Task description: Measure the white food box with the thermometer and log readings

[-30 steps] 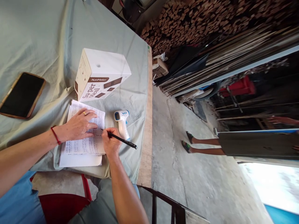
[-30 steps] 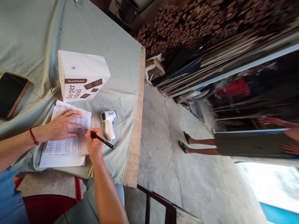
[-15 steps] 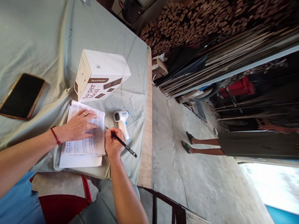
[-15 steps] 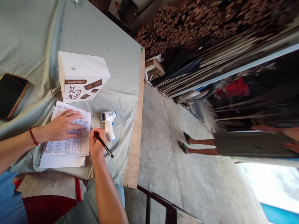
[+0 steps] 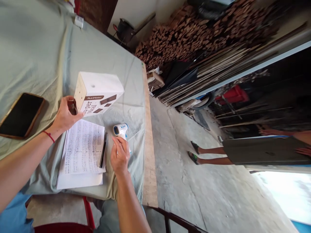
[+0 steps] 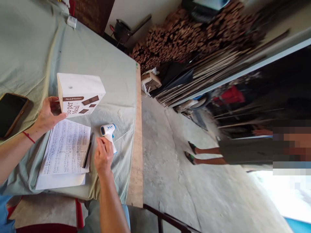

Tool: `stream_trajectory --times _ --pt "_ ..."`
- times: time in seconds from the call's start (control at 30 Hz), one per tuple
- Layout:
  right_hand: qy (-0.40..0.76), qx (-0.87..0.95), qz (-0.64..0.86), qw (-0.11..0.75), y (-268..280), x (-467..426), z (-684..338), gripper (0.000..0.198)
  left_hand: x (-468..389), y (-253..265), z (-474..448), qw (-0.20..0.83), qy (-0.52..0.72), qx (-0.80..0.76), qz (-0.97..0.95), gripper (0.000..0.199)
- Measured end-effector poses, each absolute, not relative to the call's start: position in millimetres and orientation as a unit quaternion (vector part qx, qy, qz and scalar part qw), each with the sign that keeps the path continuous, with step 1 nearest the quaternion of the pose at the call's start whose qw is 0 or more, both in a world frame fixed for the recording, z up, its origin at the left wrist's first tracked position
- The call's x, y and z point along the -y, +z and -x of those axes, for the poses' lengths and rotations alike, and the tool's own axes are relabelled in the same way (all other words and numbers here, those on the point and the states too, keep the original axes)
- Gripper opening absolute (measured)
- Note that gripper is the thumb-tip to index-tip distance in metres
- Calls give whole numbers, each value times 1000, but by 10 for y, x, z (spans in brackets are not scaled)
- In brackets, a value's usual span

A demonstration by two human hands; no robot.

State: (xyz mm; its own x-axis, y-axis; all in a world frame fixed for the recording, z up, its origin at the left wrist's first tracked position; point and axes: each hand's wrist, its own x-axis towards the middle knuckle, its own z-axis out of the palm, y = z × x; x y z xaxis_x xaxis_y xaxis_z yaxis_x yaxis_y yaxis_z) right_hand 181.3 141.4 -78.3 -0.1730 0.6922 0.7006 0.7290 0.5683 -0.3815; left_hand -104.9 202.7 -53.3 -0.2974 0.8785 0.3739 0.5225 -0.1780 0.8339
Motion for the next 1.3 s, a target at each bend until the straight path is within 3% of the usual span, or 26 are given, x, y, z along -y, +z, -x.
stream_trajectory --times 0.07,0.13,0.3,0.4,0.53,0.67,0.93,1.3 --pt "-66 718 538 437 -791 -1437 -1881 29 -2045 -541 1073 178 498 -600 -599 72" --pt "-71 687 603 399 -829 -1482 -1961 36 -2027 -504 1085 188 469 -608 -612 76" --pt "78 651 664 359 -882 -1563 -2037 46 -1940 -400 1064 224 484 -609 -587 76" --pt "205 557 680 431 -778 -1530 -1979 53 -1897 -356 1026 248 492 -609 -570 85" --pt "396 454 557 572 -580 -1437 -1837 55 -1863 -292 961 270 477 -585 -597 62" --pt "536 415 437 591 -516 -1387 -1662 52 -1856 -275 926 285 486 -572 -596 58" --pt "611 379 407 563 -532 -1469 -1473 52 -1885 -363 941 264 485 -546 -630 63" --pt "609 365 422 564 -578 -1456 -1463 56 -1875 -360 939 262 481 -556 -625 62"
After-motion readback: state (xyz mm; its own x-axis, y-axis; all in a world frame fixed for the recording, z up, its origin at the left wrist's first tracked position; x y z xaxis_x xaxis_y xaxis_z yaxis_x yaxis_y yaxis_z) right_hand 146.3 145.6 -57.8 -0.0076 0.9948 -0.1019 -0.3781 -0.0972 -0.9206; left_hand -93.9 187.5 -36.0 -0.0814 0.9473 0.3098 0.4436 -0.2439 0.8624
